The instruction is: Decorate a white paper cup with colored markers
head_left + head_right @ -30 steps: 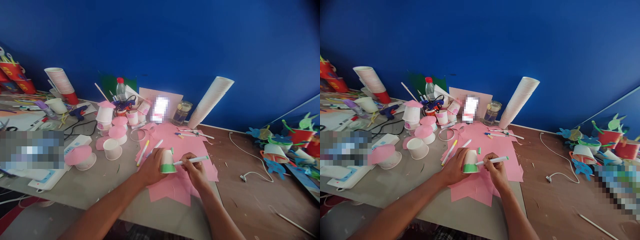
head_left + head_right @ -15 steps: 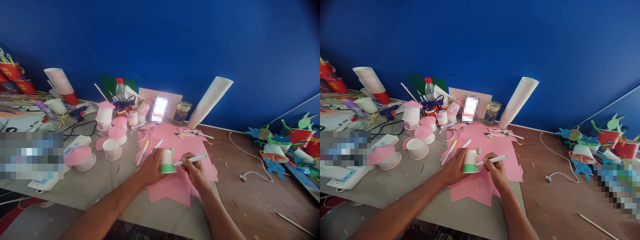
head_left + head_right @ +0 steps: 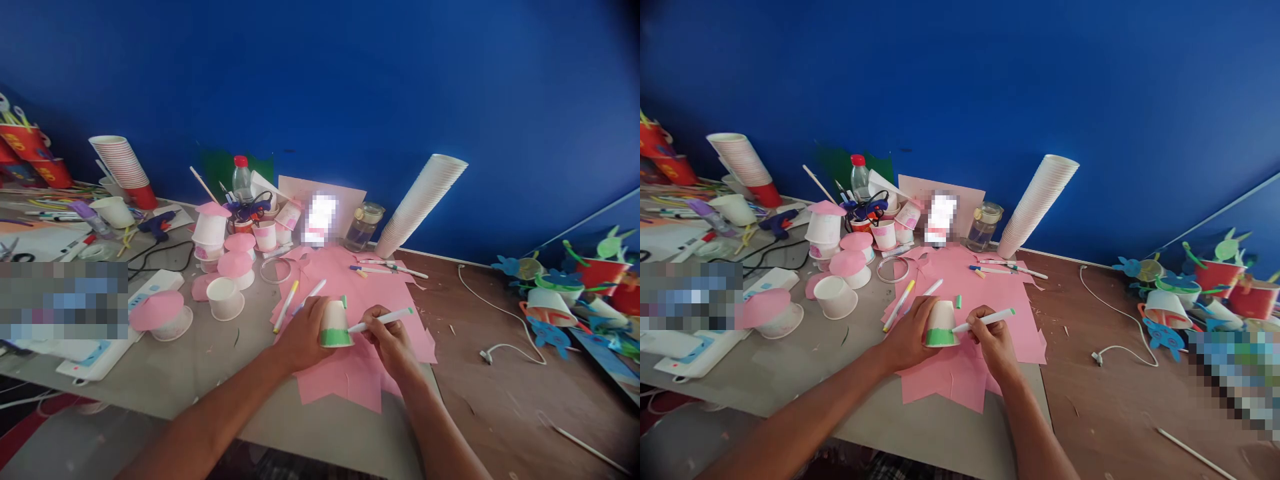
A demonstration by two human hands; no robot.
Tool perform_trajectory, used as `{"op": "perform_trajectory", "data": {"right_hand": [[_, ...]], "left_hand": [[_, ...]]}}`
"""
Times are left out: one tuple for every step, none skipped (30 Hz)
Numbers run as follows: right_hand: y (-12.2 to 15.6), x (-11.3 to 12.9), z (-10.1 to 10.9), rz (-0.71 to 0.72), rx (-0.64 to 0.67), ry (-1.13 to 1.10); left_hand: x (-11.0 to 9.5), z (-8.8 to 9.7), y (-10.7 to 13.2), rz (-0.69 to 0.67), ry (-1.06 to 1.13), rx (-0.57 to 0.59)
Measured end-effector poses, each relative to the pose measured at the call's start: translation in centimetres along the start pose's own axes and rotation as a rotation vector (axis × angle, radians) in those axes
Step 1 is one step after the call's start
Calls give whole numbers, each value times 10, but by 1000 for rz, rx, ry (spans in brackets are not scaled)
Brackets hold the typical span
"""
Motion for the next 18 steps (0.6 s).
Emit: {"op": "perform_trajectory", "data": {"right_hand": [[0, 0, 0, 5, -6, -3], [0, -1, 1, 9, -11, -7], [0, -1, 1, 12, -13, -10], [0, -1, 2, 12, -12, -13], [0, -1, 2, 10, -10, -15], [0, -1, 2, 8, -8, -16], [1, -1, 1, 6, -8, -16], [1, -1, 0, 7, -9, -15], [1, -1, -1, 10, -8, -13], [1, -1, -2, 13, -7, -11], [1, 0, -2, 17, -7, -11], [1, 0, -3, 20, -7, -11], [1, 0, -3, 21, -9, -11], [1, 0, -3, 20, -12, -11], [1, 0, -2, 17, -16, -12], [0, 0, -2, 14, -21, -13], [0, 0, -1, 11, -23, -14], [0, 0, -1, 8, -24, -16]], "left_hand": [[1, 0, 0, -6, 2, -2], [1, -1, 0, -12, 5, -3], [1, -1, 0, -17, 6, -3], [2, -1, 0, -20, 7, -3], [2, -1, 0, -21, 6, -5], [2, -1, 0, -19, 4, -5], [2, -2, 0, -15, 2, -5], [3, -2, 0, -10, 1, -4], [3, -2, 0, -6, -1, -3], [3, -2, 0, -4, -1, -1], [3, -2, 0, -3, 0, 0], [3, -3, 0, -3, 1, 1], [3, -3, 0, -4, 2, 0], [3, -3, 0, -6, 2, -1], [3, -3, 1, -10, 1, -2], [3, -3, 1, -15, 0, -4], [3, -3, 1, -21, -1, -7], [4, -3, 1, -26, -2, -10]]}}
Point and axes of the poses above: each hand's wrist, its own y-axis away from the middle knuckle, its own z-axis out of the back of the hand, x = y × z, the point moved 1 cm from there along -y, towards the middle knuckle, and after that the axes turned 11 degrees about -y, right-handed, at the moved point
